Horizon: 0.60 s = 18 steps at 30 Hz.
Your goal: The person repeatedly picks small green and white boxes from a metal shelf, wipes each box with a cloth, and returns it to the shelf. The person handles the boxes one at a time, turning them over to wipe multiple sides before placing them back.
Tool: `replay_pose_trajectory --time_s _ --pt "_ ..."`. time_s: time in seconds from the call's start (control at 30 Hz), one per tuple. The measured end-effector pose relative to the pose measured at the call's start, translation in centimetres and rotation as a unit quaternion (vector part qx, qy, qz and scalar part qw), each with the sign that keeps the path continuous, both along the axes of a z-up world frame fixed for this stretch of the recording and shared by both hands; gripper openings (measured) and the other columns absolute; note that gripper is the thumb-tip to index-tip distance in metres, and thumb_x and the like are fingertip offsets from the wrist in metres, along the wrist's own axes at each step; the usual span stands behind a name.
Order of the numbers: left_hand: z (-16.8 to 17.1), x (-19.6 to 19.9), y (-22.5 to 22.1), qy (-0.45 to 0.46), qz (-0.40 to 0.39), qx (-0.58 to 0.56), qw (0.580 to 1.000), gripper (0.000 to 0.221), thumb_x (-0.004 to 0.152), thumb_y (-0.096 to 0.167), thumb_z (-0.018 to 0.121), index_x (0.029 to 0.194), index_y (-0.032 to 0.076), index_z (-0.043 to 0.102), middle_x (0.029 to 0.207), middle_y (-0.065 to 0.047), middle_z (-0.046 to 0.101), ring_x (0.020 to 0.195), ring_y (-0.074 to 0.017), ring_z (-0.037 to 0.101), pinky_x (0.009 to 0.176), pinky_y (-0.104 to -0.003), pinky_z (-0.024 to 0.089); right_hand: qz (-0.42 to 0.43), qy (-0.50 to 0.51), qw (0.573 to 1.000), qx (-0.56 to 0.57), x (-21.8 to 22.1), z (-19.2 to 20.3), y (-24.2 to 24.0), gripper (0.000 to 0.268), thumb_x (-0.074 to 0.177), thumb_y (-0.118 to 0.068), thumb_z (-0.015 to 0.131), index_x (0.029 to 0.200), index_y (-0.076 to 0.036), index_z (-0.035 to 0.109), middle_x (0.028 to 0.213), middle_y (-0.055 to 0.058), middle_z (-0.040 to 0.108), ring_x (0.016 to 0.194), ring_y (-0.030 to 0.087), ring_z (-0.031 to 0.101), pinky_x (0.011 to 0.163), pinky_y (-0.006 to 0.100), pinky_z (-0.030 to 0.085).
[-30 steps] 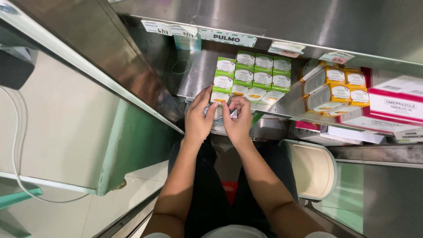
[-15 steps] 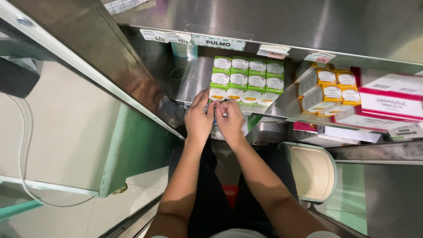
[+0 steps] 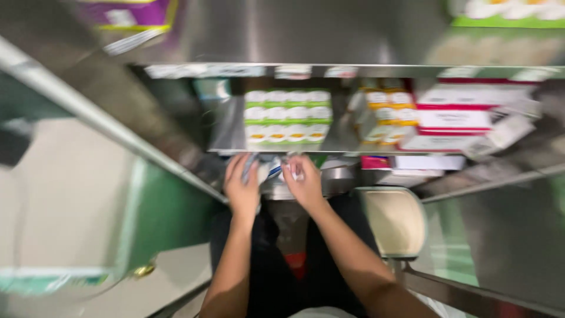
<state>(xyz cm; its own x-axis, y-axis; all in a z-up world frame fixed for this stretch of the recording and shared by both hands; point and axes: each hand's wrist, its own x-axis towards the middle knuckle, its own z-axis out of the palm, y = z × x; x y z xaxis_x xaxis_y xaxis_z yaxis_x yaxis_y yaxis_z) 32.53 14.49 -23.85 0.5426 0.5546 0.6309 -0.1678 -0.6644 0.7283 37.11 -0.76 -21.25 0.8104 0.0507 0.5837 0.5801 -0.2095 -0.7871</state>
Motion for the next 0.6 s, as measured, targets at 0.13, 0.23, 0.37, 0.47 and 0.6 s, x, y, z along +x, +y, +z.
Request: replay_pose_trajectory --time_s 0.13,0.23,0.37,0.47,0.6 --pt "1.1 -4.7 -4.4 0.018 -0.067 -0.085 0.994 0.019 0.09 0.005 0.077 0.109 0.007 0.079 0.112 -0.014 0.073 0.108 -0.0354 0.072 0.096 -0.044 0.055 -0.04 0.051 0.998 -0.006 -3.1 0.9 -8.2 0.028 0.08 -0.006 0.086 0.103 -0.009 0.07 0.07 0.004 0.067 0.062 0.022 0.065 0.065 0.034 0.054" --pt "3.5 -5.8 -7.8 0.028 -0.118 -0.129 0.984 0.013 0.093 0.007 0.074 0.105 0.007 0.079 0.109 -0.012 0.074 0.106 -0.0322 0.072 0.097 -0.044 0.054 -0.07 0.06 0.996 -0.007 -3.9 3.4 -12.9 0.03 0.082 -0.001 0.083 0.107 -0.007 0.068 0.077 0.008 0.07 0.068 0.024 0.068 0.068 0.038 0.054" --pt "11.2 -4.9 -11.6 0.03 -0.247 -0.124 0.96 0.011 0.088 -0.004 0.068 0.098 -0.005 0.072 0.11 -0.011 0.07 0.099 -0.0237 0.067 0.095 -0.033 0.054 -0.037 0.017 0.999 0.023 -3.4 10.1 -17.5 0.034 0.085 0.004 0.073 0.116 -0.004 0.059 0.097 0.005 0.061 0.079 0.013 0.057 0.074 0.024 0.049" --pt "17.3 -2.5 -13.0 -0.032 -0.31 -0.053 0.949 0.013 0.083 -0.005 0.071 0.096 -0.003 0.072 0.108 -0.01 0.071 0.096 -0.0224 0.069 0.091 -0.031 0.056 -0.067 -0.111 0.991 -0.017 -1.3 16.4 -19.6 0.031 0.084 0.004 0.071 0.111 -0.001 0.059 0.098 0.009 0.061 0.087 0.021 0.058 0.082 0.03 0.05" --pt "26.8 0.3 -14.9 -0.076 -0.389 0.014 0.918 0.018 0.079 -0.003 0.075 0.097 0.0 0.074 0.112 -0.009 0.072 0.095 -0.02 0.069 0.085 -0.028 0.056 -0.128 -0.237 0.957 -0.109 1.6 25.4 -22.0 0.019 0.081 0.001 0.07 0.097 -0.005 0.061 0.096 0.008 0.063 0.092 0.029 0.059 0.089 0.038 0.048"
